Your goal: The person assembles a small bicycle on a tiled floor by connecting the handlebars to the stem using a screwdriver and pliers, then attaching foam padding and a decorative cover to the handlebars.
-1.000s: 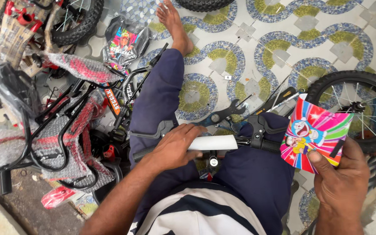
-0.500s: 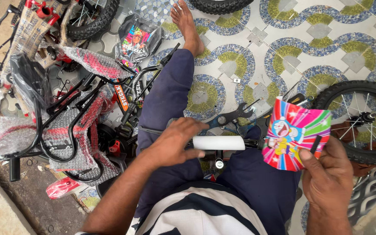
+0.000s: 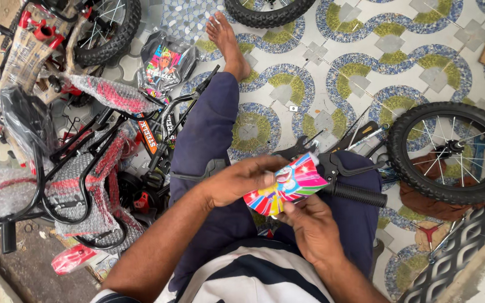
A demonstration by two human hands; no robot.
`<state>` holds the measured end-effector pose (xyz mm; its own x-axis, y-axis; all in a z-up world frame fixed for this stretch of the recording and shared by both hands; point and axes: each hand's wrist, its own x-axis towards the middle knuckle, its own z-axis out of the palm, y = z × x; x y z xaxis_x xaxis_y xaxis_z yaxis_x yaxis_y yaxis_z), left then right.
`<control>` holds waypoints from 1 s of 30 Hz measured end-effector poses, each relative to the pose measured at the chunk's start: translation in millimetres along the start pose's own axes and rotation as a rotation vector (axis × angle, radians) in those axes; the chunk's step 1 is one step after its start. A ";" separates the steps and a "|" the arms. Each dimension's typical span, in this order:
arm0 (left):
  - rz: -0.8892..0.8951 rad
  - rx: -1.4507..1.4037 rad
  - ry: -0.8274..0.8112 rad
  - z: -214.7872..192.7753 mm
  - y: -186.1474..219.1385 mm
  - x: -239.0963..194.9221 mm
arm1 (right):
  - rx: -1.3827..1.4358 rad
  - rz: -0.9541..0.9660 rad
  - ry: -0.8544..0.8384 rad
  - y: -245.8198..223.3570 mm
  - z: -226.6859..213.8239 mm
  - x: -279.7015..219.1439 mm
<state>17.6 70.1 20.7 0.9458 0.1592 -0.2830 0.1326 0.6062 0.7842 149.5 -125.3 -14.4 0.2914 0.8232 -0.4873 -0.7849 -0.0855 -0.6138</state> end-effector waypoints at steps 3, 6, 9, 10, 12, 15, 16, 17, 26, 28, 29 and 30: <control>-0.069 0.004 0.049 -1.6 4.2 0.9 | -0.022 -0.016 0.005 10.0 -5.6 1.5; -0.077 -0.057 -0.008 -1.0 11.0 1.9 | -0.055 -0.002 -0.005 11.0 -1.8 -3.0; 0.015 0.225 -0.059 -5.5 18.3 3.2 | -0.013 -0.005 -0.018 4.2 7.1 -4.5; 0.017 0.226 -0.056 -7.9 20.8 2.1 | -0.013 -0.004 -0.022 0.9 9.0 -4.9; 0.077 0.111 -0.048 -12.4 24.6 -1.0 | -0.067 -0.067 0.078 -5.0 9.6 -4.0; 0.108 0.119 0.073 -17.2 26.8 -8.0 | -0.193 -0.260 0.118 -16.7 -0.6 -2.8; 0.109 0.117 0.076 -16.0 24.6 -11.6 | -0.195 -0.256 0.115 -23.0 -6.3 -2.9; 0.113 0.192 0.142 -12.5 20.9 -16.4 | -0.270 -0.279 0.133 -30.5 -11.8 -2.1; 0.114 0.244 0.493 36.6 -12.7 -49.9 | -0.924 -0.449 0.014 -93.0 9.3 34.0; 0.141 0.222 0.545 49.3 -38.0 -54.1 | -1.282 -0.434 -0.010 -106.1 23.5 48.6; 0.214 0.115 0.596 57.3 -53.0 -53.1 | -1.351 -0.452 -0.166 -109.1 30.4 57.7; 0.292 0.009 0.651 62.1 -66.8 -52.1 | -1.415 -0.470 -0.334 -110.6 36.3 66.5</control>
<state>-22.1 -27.1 17.3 0.5741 0.7488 -0.3310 -0.0943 0.4621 0.8818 235.7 -40.7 43.7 0.0719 0.9963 -0.0463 0.5473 -0.0782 -0.8333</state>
